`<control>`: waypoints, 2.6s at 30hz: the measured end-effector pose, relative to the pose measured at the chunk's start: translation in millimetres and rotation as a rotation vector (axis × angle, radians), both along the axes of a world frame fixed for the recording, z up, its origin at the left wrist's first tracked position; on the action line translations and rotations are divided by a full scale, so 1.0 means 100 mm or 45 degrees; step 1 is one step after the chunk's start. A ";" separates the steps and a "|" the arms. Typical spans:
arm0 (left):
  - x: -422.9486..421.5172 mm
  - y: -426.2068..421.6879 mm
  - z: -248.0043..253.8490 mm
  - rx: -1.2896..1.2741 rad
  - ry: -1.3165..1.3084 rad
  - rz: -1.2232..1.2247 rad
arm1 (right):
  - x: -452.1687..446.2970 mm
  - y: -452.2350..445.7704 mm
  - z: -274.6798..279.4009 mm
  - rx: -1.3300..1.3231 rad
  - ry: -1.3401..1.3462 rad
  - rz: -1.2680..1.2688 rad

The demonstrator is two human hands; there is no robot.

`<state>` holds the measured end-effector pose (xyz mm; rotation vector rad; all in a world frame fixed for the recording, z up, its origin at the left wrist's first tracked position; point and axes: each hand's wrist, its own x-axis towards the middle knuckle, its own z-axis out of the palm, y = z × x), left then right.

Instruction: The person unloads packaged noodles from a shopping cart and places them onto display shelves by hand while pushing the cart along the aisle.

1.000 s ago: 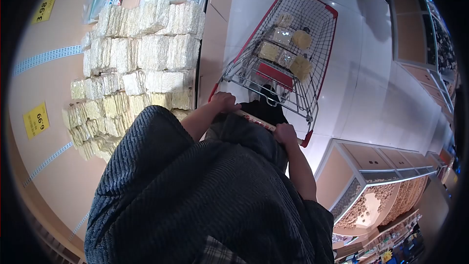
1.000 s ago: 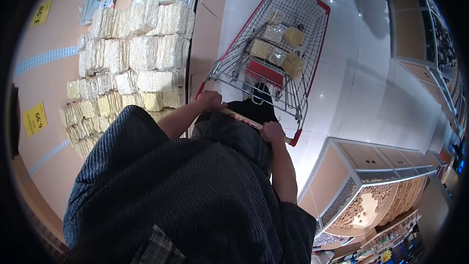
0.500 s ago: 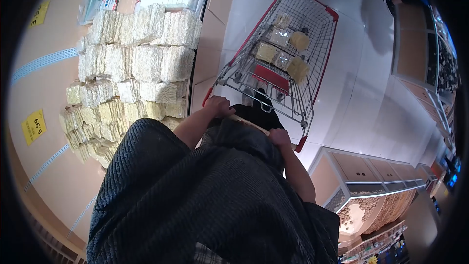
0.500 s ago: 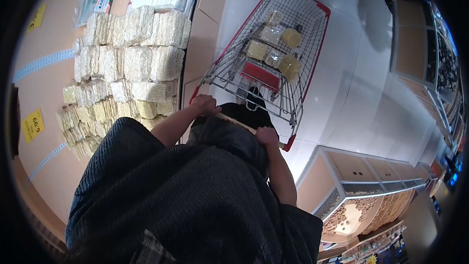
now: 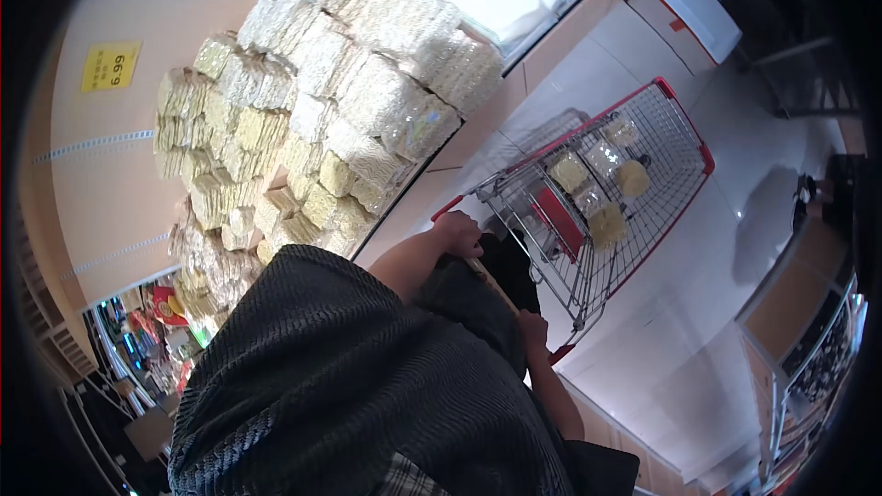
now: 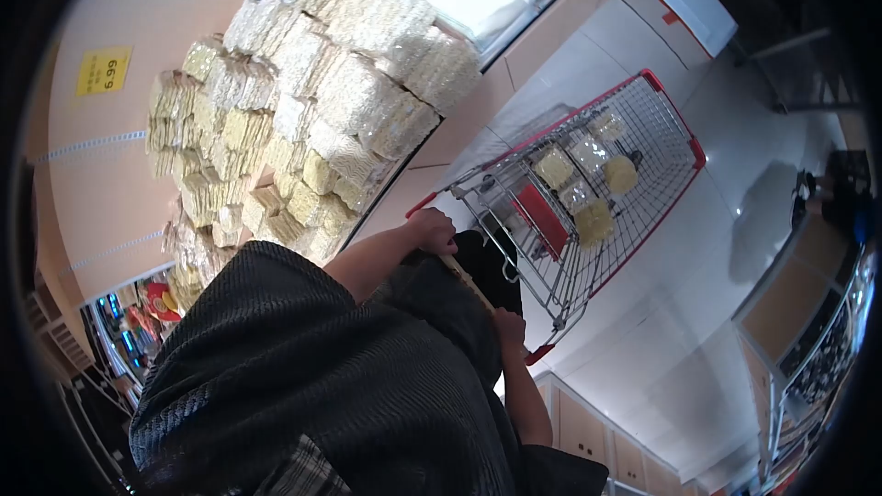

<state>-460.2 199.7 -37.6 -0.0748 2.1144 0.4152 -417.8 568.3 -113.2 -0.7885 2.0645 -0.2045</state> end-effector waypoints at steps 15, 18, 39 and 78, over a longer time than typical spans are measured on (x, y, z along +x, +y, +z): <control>0.19 0.00 -0.20 -0.086 0.094 0.117 | -0.25 -0.10 0.02 0.040 -0.006 0.141; 0.17 -0.03 -0.05 -0.059 0.131 0.195 | -0.19 -0.03 -0.09 0.013 -0.026 0.125; 0.09 -0.08 -0.14 0.079 0.072 0.154 | -2.86 -1.24 -1.83 0.060 0.362 -1.379; 0.43 -0.14 -0.44 0.248 0.631 0.292 | -1.71 -1.44 1.01 -1.383 -0.920 -1.793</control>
